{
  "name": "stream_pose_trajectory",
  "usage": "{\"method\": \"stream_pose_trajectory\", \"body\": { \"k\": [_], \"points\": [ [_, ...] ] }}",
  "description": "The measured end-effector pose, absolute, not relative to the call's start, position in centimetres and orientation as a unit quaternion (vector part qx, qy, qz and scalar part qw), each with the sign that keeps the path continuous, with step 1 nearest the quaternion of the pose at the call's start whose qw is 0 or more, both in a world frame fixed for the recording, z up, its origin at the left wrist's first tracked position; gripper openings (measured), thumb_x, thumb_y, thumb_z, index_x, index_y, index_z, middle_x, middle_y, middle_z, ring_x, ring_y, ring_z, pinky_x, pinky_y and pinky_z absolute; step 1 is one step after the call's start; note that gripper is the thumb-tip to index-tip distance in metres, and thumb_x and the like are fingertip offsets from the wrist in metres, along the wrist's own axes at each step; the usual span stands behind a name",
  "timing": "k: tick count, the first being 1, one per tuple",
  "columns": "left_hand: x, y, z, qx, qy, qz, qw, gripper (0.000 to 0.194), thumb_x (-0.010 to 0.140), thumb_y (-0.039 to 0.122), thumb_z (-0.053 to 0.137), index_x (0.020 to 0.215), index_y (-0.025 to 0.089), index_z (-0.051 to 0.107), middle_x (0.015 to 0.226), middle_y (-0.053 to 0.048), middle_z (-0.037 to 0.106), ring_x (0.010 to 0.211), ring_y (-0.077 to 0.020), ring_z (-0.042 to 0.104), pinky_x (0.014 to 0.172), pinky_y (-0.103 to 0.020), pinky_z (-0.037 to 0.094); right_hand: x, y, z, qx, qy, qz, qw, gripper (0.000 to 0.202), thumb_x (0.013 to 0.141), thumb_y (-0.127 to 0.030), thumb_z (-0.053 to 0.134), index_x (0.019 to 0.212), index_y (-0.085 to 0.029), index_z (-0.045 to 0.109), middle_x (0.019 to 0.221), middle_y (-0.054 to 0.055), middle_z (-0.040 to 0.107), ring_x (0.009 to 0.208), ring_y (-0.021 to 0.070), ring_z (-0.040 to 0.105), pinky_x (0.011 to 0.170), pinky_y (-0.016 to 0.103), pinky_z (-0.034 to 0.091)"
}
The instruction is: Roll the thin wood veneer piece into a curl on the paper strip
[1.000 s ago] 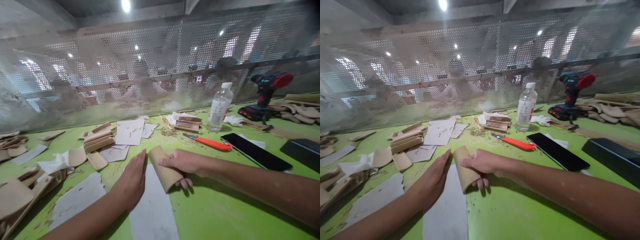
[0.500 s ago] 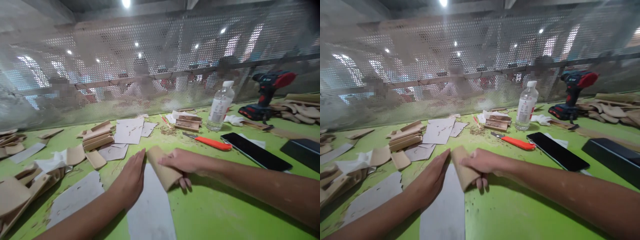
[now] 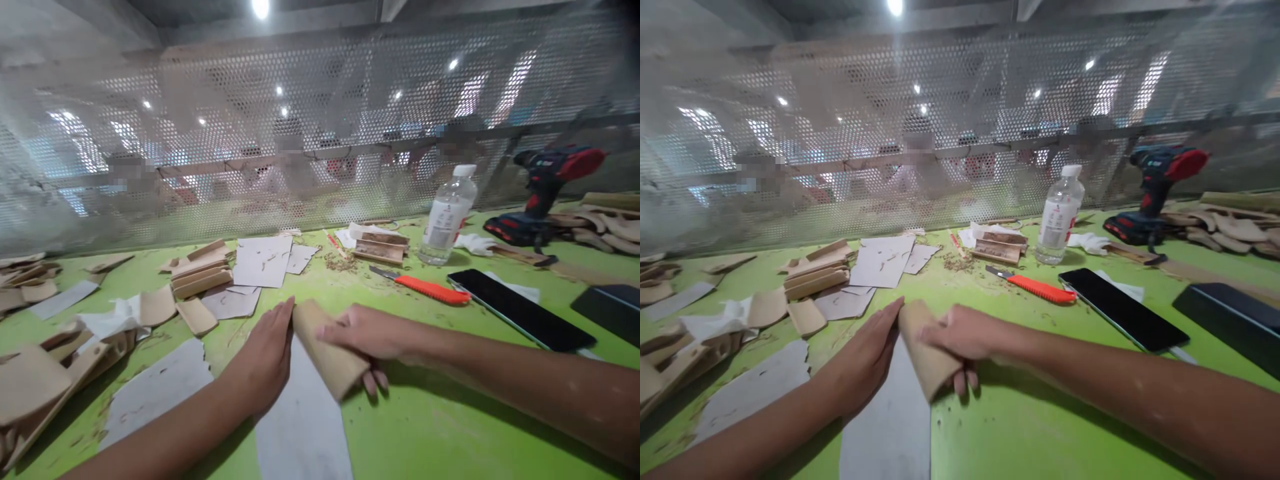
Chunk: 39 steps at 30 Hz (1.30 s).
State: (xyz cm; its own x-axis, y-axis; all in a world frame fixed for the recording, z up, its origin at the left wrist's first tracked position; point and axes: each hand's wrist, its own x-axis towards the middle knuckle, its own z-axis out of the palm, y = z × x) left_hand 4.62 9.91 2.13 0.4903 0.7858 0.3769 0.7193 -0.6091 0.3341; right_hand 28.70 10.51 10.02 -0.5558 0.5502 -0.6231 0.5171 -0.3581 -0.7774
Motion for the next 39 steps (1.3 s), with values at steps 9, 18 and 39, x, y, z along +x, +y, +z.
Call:
{"method": "stream_pose_trajectory", "body": {
  "k": [9,18,39],
  "points": [
    [4.6,9.8,2.1,0.866,0.430,0.248,0.064,0.063,0.105,0.014,0.037,0.166,0.019,0.019,0.163,-0.020,0.041,0.149,-0.0354,0.041,0.120,-0.061,0.038,28.8,10.6,10.4,-0.495,-0.598,0.631,0.004,0.047,0.108,-0.040,0.043,0.068,-0.018,0.053,0.038,-0.001,0.058,0.027,0.0113,0.055,0.030,0.016,0.044],
    [4.7,9.9,2.3,0.867,0.422,0.256,0.070,0.067,0.106,0.014,0.037,0.168,0.020,0.011,0.167,-0.019,0.035,0.151,-0.0336,0.038,0.121,-0.059,0.037,28.6,10.0,11.3,-0.505,-0.586,0.634,-0.006,0.066,0.111,-0.040,0.035,0.053,-0.015,0.054,0.039,0.002,0.058,0.025,0.0084,0.052,0.030,0.014,0.043],
    [4.3,10.3,2.0,0.868,0.416,0.260,0.074,0.069,0.101,0.010,0.040,0.166,0.018,0.020,0.163,-0.019,0.040,0.149,-0.0354,0.041,0.120,-0.061,0.038,28.6,10.0,10.2,-0.472,-0.584,0.658,-0.059,0.067,0.103,-0.066,0.043,0.065,-0.014,0.060,0.043,0.004,0.063,0.030,0.0119,0.058,0.034,0.018,0.048]
  ]
}}
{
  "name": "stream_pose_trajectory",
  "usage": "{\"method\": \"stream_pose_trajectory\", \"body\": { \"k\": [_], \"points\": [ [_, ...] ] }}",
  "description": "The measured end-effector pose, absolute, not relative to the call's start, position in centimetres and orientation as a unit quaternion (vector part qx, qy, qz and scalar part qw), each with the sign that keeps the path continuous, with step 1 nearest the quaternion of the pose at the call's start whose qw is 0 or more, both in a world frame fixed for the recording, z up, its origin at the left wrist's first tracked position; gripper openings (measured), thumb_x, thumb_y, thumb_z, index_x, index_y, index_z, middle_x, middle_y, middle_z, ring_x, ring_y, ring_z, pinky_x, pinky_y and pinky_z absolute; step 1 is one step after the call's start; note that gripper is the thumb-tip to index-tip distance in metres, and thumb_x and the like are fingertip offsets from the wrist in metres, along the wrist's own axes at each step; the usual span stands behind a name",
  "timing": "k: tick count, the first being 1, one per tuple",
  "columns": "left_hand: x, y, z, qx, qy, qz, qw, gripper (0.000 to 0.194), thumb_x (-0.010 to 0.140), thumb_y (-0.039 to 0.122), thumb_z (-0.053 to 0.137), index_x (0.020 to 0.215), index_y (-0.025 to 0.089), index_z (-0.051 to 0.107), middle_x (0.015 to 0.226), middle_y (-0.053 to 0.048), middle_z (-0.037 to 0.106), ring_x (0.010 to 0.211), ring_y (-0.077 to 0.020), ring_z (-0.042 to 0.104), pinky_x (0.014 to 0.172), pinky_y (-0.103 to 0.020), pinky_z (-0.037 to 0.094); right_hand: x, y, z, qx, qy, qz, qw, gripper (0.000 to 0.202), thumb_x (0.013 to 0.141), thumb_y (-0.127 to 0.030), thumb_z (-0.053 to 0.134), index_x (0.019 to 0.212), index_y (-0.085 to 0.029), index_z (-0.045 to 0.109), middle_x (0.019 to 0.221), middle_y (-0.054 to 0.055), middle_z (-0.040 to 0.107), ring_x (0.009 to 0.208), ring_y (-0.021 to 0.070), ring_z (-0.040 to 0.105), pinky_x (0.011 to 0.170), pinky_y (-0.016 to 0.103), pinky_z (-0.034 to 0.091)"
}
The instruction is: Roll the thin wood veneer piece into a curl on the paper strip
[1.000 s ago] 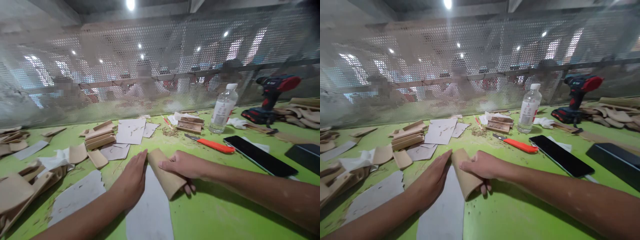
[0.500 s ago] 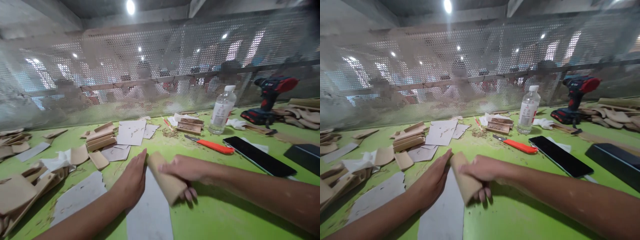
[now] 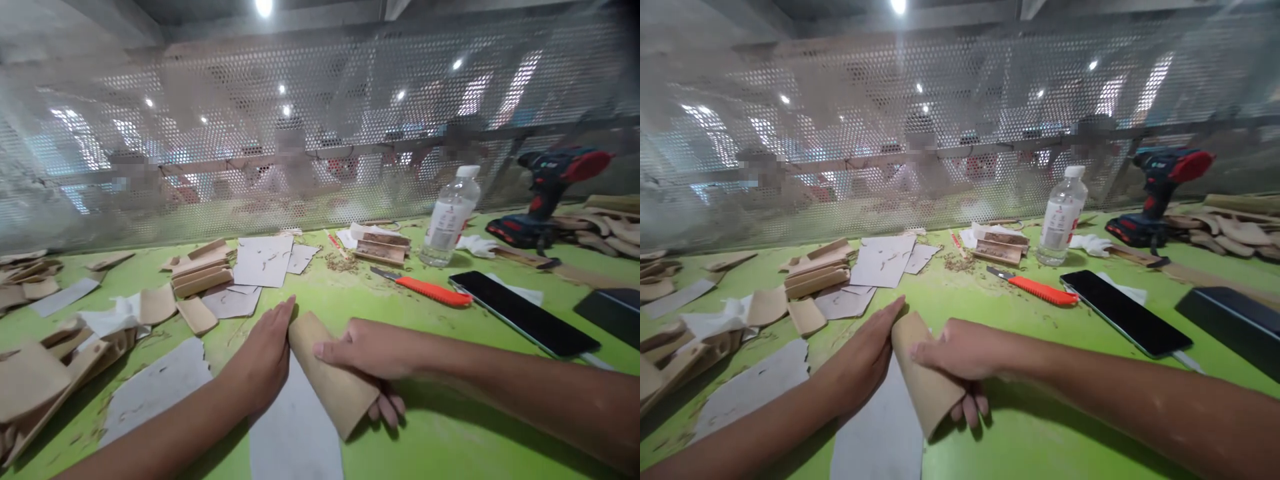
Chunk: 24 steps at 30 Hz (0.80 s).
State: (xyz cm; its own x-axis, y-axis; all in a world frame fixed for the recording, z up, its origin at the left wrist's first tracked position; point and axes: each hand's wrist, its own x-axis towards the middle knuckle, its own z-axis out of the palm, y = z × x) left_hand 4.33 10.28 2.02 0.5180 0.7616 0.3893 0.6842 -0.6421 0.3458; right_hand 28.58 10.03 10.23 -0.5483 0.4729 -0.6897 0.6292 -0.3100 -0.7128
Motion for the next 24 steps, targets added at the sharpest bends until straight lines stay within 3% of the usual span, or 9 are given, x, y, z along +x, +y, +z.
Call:
{"method": "stream_pose_trajectory", "body": {
  "k": [5,9,24],
  "points": [
    [4.22,10.54,1.92,0.868,0.420,0.257,0.070,0.066,0.101,0.010,0.039,0.164,0.017,0.025,0.162,-0.019,0.042,0.148,-0.0357,0.043,0.120,-0.061,0.038,28.58,10.63,10.24,0.488,0.587,-0.642,0.068,0.073,0.110,-0.053,0.028,0.057,-0.014,0.058,0.042,0.005,0.061,0.028,0.0125,0.056,0.031,0.020,0.047],
    [4.28,10.56,1.92,0.867,0.424,0.255,0.063,0.065,0.101,0.011,0.039,0.164,0.017,0.024,0.161,-0.020,0.043,0.148,-0.0351,0.043,0.119,-0.061,0.039,28.44,10.45,10.50,0.491,0.593,-0.635,0.067,0.073,0.112,-0.046,0.028,0.052,-0.013,0.055,0.041,0.004,0.059,0.026,0.0108,0.054,0.031,0.018,0.046],
    [4.43,10.50,2.23,0.873,0.418,0.244,0.057,0.056,0.103,0.011,0.036,0.159,0.012,0.034,0.158,-0.022,0.046,0.147,-0.0341,0.044,0.121,-0.060,0.037,28.50,10.46,10.26,0.506,0.606,-0.610,0.072,0.071,0.110,-0.044,0.031,0.050,-0.014,0.053,0.043,0.004,0.058,0.025,0.0104,0.052,0.027,0.019,0.042]
  ]
}}
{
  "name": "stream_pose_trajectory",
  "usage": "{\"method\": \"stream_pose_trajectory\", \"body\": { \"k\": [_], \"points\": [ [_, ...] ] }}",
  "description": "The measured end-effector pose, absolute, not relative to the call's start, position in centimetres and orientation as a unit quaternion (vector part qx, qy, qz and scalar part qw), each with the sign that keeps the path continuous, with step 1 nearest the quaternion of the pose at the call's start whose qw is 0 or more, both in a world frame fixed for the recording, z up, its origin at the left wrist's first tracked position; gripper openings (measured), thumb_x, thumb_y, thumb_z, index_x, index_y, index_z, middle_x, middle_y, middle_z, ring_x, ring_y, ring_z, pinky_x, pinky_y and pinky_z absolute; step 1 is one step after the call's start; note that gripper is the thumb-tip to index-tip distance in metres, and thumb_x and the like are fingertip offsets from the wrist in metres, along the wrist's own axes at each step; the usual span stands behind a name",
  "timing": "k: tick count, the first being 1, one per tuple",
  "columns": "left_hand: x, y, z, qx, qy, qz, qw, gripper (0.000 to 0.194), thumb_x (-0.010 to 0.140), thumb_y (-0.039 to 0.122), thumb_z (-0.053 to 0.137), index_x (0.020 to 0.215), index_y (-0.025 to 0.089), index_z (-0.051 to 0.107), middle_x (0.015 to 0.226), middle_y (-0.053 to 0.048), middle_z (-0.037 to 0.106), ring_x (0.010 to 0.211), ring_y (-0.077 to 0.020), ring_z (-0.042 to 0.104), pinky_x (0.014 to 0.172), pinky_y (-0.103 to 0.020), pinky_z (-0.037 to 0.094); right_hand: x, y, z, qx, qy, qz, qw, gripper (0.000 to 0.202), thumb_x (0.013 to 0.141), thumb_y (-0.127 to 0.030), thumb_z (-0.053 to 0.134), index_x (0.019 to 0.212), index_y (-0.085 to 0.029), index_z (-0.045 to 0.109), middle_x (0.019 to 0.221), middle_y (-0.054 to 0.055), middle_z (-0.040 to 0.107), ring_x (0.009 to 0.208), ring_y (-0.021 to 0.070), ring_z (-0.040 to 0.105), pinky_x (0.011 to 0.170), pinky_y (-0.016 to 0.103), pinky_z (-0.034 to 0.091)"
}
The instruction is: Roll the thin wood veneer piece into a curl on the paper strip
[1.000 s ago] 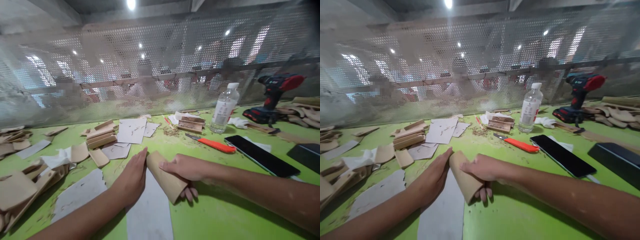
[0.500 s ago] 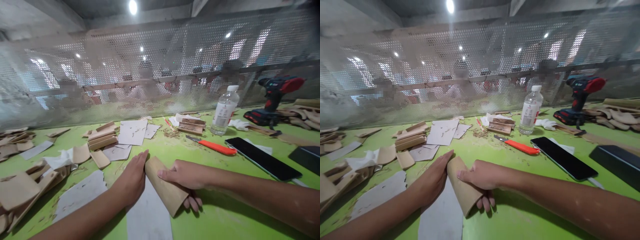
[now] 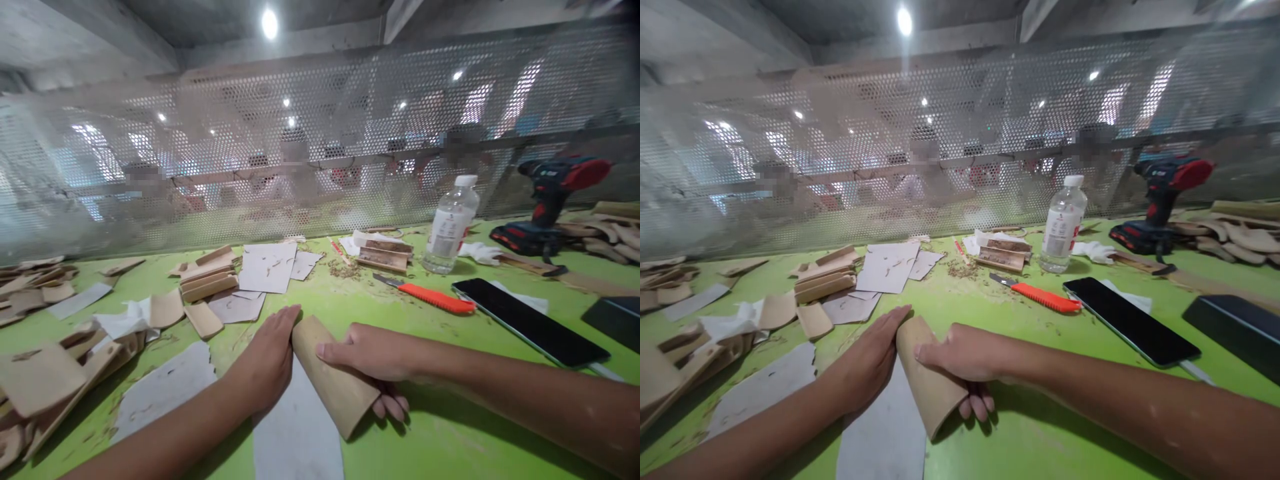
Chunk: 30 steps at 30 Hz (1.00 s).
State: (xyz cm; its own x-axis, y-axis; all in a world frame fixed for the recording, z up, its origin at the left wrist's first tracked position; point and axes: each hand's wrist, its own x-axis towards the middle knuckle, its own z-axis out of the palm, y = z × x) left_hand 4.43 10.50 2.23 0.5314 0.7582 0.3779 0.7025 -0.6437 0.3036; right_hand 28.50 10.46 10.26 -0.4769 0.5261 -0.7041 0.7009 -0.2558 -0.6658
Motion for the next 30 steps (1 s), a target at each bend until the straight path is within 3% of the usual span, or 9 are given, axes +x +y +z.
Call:
{"method": "stream_pose_trajectory", "body": {
  "k": [9,21,26,30],
  "points": [
    [4.7,10.3,3.0,0.870,0.411,0.262,0.071,0.050,0.100,0.011,0.040,0.150,0.017,0.041,0.151,-0.020,0.054,0.140,-0.0336,0.051,0.116,-0.060,0.042,28.9,10.6,10.0,0.484,0.622,-0.610,0.078,0.074,0.108,-0.048,0.033,0.047,-0.013,0.054,0.042,0.006,0.059,0.025,0.0112,0.052,0.028,0.019,0.042],
    [5.0,10.2,3.3,0.867,0.408,0.276,0.074,0.052,0.101,0.011,0.038,0.152,0.016,0.034,0.136,-0.021,0.060,0.126,-0.0348,0.059,0.106,-0.057,0.050,29.2,10.5,10.2,0.486,0.628,-0.603,0.081,0.073,0.105,-0.061,0.040,0.050,-0.015,0.054,0.038,0.002,0.056,0.025,0.0089,0.049,0.029,0.017,0.041],
    [5.0,10.2,3.4,0.869,0.407,0.269,0.082,0.052,0.099,0.011,0.040,0.151,0.016,0.036,0.139,-0.021,0.058,0.130,-0.0348,0.057,0.109,-0.057,0.048,29.3,10.3,10.1,0.485,0.630,-0.601,0.081,0.074,0.101,-0.069,0.042,0.051,-0.017,0.054,0.037,0.001,0.055,0.025,0.0089,0.048,0.028,0.017,0.040],
    [5.1,10.2,3.3,0.866,0.414,0.264,0.090,0.051,0.099,0.010,0.040,0.149,0.016,0.039,0.143,-0.022,0.055,0.135,-0.0353,0.053,0.113,-0.061,0.043,29.5,10.3,9.9,0.480,0.633,-0.602,0.078,0.074,0.103,-0.065,0.041,0.049,-0.016,0.053,0.037,0.002,0.056,0.024,0.0082,0.047,0.028,0.016,0.040]
  ]
}}
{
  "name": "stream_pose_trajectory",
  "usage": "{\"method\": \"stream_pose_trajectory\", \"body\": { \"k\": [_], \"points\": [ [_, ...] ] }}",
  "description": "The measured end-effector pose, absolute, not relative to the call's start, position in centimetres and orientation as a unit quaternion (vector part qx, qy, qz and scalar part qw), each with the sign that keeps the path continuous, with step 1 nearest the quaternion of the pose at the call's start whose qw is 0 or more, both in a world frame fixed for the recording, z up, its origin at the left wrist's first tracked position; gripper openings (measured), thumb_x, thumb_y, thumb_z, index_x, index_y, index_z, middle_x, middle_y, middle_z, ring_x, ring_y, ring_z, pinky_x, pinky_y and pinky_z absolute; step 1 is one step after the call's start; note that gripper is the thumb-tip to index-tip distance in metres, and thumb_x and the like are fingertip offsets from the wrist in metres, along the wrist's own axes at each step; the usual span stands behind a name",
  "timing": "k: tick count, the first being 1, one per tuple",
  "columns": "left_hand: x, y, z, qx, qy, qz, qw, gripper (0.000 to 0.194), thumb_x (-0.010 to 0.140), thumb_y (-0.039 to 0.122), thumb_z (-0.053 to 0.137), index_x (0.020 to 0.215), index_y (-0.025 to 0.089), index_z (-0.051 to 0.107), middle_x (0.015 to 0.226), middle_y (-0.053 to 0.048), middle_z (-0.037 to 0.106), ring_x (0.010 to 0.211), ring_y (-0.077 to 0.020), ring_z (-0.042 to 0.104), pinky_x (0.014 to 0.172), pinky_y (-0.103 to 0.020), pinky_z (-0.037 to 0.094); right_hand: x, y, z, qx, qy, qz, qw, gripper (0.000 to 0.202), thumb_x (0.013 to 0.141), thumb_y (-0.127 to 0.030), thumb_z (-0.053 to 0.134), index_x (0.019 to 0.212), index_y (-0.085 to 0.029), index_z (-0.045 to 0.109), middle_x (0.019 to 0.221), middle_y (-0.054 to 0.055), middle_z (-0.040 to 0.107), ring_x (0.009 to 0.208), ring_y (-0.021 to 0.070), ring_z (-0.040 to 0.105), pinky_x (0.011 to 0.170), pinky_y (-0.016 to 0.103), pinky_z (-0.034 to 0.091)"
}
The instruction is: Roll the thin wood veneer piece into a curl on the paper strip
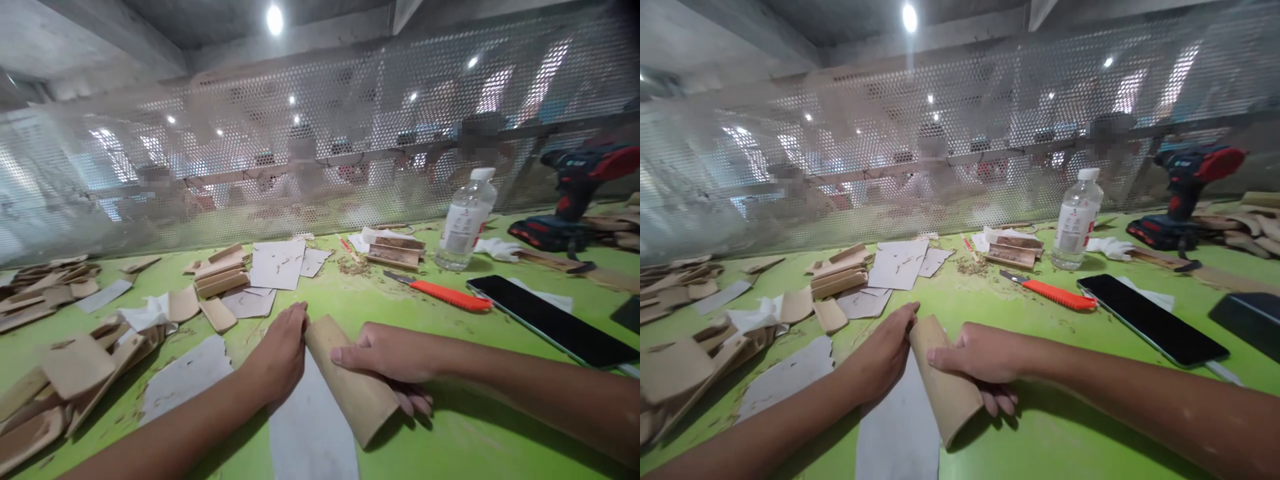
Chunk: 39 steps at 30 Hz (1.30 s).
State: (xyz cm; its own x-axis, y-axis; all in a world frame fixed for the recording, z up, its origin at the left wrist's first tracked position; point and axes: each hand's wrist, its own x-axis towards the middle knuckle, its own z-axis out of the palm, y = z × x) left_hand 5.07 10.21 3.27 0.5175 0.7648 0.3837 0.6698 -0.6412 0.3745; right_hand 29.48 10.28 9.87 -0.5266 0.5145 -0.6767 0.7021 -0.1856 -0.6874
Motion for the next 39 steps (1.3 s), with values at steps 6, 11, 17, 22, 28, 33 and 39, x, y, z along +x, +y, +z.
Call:
{"method": "stream_pose_trajectory", "body": {
  "k": [6,11,17,22,28,33,39],
  "points": [
    [5.1,10.2,3.6,0.864,0.427,0.248,0.100,0.047,0.096,0.009,0.042,0.143,0.012,0.044,0.145,-0.026,0.054,0.138,-0.0367,0.051,0.114,-0.063,0.042,29.7,10.3,9.4,0.467,0.638,-0.608,0.071,0.076,0.101,-0.068,0.043,0.047,-0.016,0.052,0.037,0.004,0.056,0.023,0.0091,0.048,0.028,0.017,0.040],
    [5.6,10.1,4.8,0.862,0.425,0.250,0.118,0.033,0.094,0.008,0.045,0.120,0.019,0.062,0.145,-0.017,0.060,0.137,-0.0319,0.053,0.115,-0.055,0.044,29.9,10.5,8.8,0.454,0.646,-0.612,0.048,0.073,0.095,-0.075,0.048,0.051,-0.018,0.051,0.036,0.004,0.057,0.026,0.0104,0.051,0.029,0.017,0.040],
    [6.1,10.2,6.1,0.850,0.414,0.293,0.145,0.029,0.088,0.006,0.042,0.099,0.021,0.065,0.136,-0.014,0.066,0.130,-0.0293,0.058,0.113,-0.051,0.046,30.1,10.7,8.9,0.445,0.645,-0.621,0.031,0.058,0.099,-0.068,0.047,0.070,-0.018,0.053,0.038,0.001,0.058,0.027,0.0113,0.050,0.031,0.018,0.043],
    [6.2,10.2,6.8,0.822,0.433,0.331,0.165,0.024,0.092,0.011,0.038,0.093,0.023,0.060,0.127,-0.011,0.069,0.120,-0.0278,0.062,0.105,-0.047,0.050,29.8,9.8,9.3,0.440,0.653,-0.617,-0.001,0.048,0.100,-0.061,0.050,0.099,-0.014,0.059,0.056,0.004,0.068,0.039,0.0141,0.060,0.037,0.021,0.046],
    [6.5,10.1,7.6,0.805,0.440,0.352,0.184,0.024,0.095,0.016,0.037,0.098,0.022,0.060,0.106,-0.008,0.071,0.100,-0.0261,0.065,0.091,-0.041,0.053,29.6,7.4,9.6,0.384,0.765,-0.457,-0.240,0.091,0.088,-0.054,0.073,0.161,-0.022,0.028,0.147,0.020,0.055,0.121,0.0314,0.064,0.100,0.046,0.056],
    [6.2,10.2,7.6,0.817,0.427,0.346,0.175,0.023,0.093,0.015,0.037,0.092,0.023,0.058,0.100,-0.006,0.069,0.096,-0.0253,0.064,0.089,-0.039,0.052,30.3,8.5,9.5,0.307,0.883,-0.310,-0.171,0.119,0.080,-0.064,0.076,0.168,-0.023,0.008,0.174,0.020,0.003,0.157,0.0460,0.015,0.125,0.064,0.022],
    [5.8,10.7,6.8,0.835,0.420,0.316,0.166,0.023,0.085,0.011,0.039,0.086,0.024,0.057,0.103,-0.007,0.069,0.102,-0.0250,0.064,0.095,-0.040,0.052,30.6,10.0,8.2,0.266,0.913,-0.307,-0.034,0.144,0.053,-0.069,0.091,0.168,-0.030,0.012,0.174,0.016,-0.017,0.156,0.0516,-0.011,0.123,0.069,0.011]
  ]
}}
